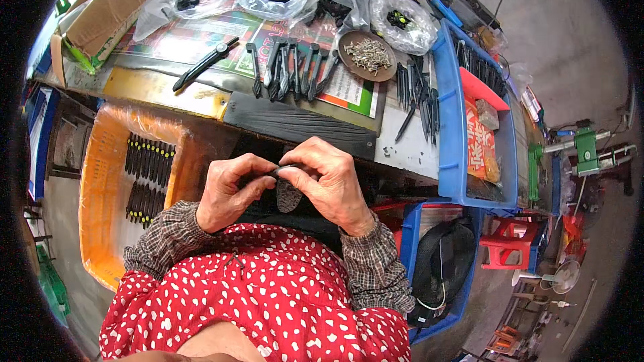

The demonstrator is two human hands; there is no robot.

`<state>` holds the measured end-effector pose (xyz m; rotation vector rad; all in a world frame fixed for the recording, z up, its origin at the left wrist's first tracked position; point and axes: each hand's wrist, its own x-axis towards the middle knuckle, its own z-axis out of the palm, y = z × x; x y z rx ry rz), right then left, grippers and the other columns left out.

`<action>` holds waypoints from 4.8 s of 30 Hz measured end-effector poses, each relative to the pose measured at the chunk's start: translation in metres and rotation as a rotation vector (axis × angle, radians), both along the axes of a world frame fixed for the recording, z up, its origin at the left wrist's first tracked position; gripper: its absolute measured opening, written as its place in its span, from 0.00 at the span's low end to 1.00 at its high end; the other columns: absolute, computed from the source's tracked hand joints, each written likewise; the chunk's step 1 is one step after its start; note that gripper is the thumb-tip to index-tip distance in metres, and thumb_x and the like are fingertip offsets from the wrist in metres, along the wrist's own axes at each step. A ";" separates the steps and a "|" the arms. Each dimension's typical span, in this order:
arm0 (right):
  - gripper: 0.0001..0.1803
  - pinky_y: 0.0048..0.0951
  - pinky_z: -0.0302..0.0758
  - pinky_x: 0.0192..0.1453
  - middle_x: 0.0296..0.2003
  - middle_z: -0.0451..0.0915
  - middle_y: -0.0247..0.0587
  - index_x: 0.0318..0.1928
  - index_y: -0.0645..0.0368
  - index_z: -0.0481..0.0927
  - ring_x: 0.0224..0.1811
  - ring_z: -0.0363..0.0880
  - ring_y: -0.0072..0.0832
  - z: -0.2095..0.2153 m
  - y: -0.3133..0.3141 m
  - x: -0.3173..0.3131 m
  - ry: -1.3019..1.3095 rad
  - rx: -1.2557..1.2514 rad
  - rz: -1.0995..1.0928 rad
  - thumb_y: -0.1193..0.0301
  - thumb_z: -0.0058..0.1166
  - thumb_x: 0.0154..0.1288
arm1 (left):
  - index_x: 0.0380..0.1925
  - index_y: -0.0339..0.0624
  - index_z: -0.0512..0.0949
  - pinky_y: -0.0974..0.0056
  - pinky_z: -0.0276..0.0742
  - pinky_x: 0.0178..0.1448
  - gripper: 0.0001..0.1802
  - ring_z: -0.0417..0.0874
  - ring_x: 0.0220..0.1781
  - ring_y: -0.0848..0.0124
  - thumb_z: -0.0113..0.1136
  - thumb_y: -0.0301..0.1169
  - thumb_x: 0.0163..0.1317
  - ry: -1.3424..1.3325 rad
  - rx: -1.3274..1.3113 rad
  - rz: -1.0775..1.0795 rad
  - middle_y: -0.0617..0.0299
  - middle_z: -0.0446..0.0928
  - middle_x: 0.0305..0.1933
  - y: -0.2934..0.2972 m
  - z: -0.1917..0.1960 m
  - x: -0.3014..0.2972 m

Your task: The person assembles small black plastic components by hand at a workshop bench, using tweezers and a small metal tool to manipulate screws and pins.

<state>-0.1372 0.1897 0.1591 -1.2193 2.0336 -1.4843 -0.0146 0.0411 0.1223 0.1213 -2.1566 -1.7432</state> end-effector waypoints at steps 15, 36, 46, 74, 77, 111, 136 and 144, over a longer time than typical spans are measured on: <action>0.03 0.17 0.68 0.27 0.26 0.75 0.31 0.33 0.65 0.79 0.23 0.72 0.16 0.017 0.066 -0.034 0.066 -0.118 -0.620 0.78 0.58 0.60 | 0.39 0.35 0.77 0.62 0.77 0.45 0.14 0.82 0.41 0.57 0.62 0.17 0.50 0.268 -0.407 0.193 0.52 0.80 0.40 -0.002 0.021 -0.018; 0.08 0.40 0.72 0.31 0.31 0.75 0.42 0.37 0.59 0.74 0.32 0.77 0.42 -0.027 0.038 -0.106 1.089 0.388 -0.878 0.73 0.58 0.57 | 0.35 0.35 0.79 0.67 0.76 0.32 0.09 0.82 0.29 0.65 0.62 0.17 0.52 0.218 -0.393 0.237 0.55 0.80 0.31 -0.037 0.016 -0.003; 0.11 0.41 0.72 0.36 0.33 0.74 0.44 0.39 0.61 0.75 0.36 0.76 0.43 -0.023 0.031 -0.100 1.009 0.598 -0.814 0.71 0.59 0.57 | 0.34 0.41 0.79 0.60 0.74 0.36 0.08 0.79 0.34 0.60 0.62 0.24 0.52 0.097 -0.925 0.604 0.56 0.77 0.32 -0.123 0.036 -0.030; 0.09 0.39 0.68 0.40 0.32 0.76 0.40 0.38 0.60 0.77 0.37 0.76 0.38 -0.017 0.023 -0.094 1.094 0.476 -0.803 0.69 0.56 0.61 | 0.32 0.41 0.77 0.55 0.73 0.43 0.11 0.76 0.41 0.55 0.64 0.30 0.49 -0.090 -1.079 0.581 0.55 0.74 0.33 -0.141 0.016 -0.076; 0.08 0.38 0.68 0.41 0.32 0.76 0.40 0.38 0.60 0.77 0.37 0.76 0.38 -0.016 0.024 -0.092 1.096 0.479 -0.807 0.69 0.56 0.61 | 0.33 0.41 0.76 0.55 0.73 0.43 0.11 0.77 0.40 0.55 0.62 0.29 0.49 -0.099 -1.073 0.614 0.54 0.75 0.33 -0.140 0.016 -0.076; 0.07 0.38 0.70 0.43 0.29 0.77 0.40 0.35 0.61 0.78 0.33 0.76 0.36 0.005 -0.010 -0.045 1.081 0.079 -0.525 0.77 0.61 0.54 | 0.47 0.37 0.74 0.76 0.71 0.22 0.10 0.80 0.29 0.77 0.53 0.25 0.67 0.078 0.474 0.121 0.56 0.80 0.38 -0.074 0.028 -0.018; 0.08 0.35 0.74 0.35 0.28 0.77 0.44 0.33 0.64 0.78 0.30 0.77 0.39 0.010 -0.030 -0.007 0.744 -0.095 -0.233 0.80 0.62 0.51 | 0.49 0.43 0.72 0.74 0.65 0.18 0.12 0.75 0.23 0.71 0.52 0.31 0.68 -0.043 1.060 -0.083 0.50 0.78 0.39 -0.040 0.021 -0.001; 0.06 0.37 0.72 0.32 0.27 0.75 0.45 0.34 0.63 0.77 0.29 0.76 0.41 0.017 -0.009 -0.057 0.792 0.057 -0.374 0.79 0.59 0.54 | 0.47 0.39 0.72 0.76 0.64 0.21 0.10 0.75 0.27 0.76 0.53 0.28 0.67 -0.032 1.001 -0.066 0.55 0.79 0.37 -0.040 0.027 -0.005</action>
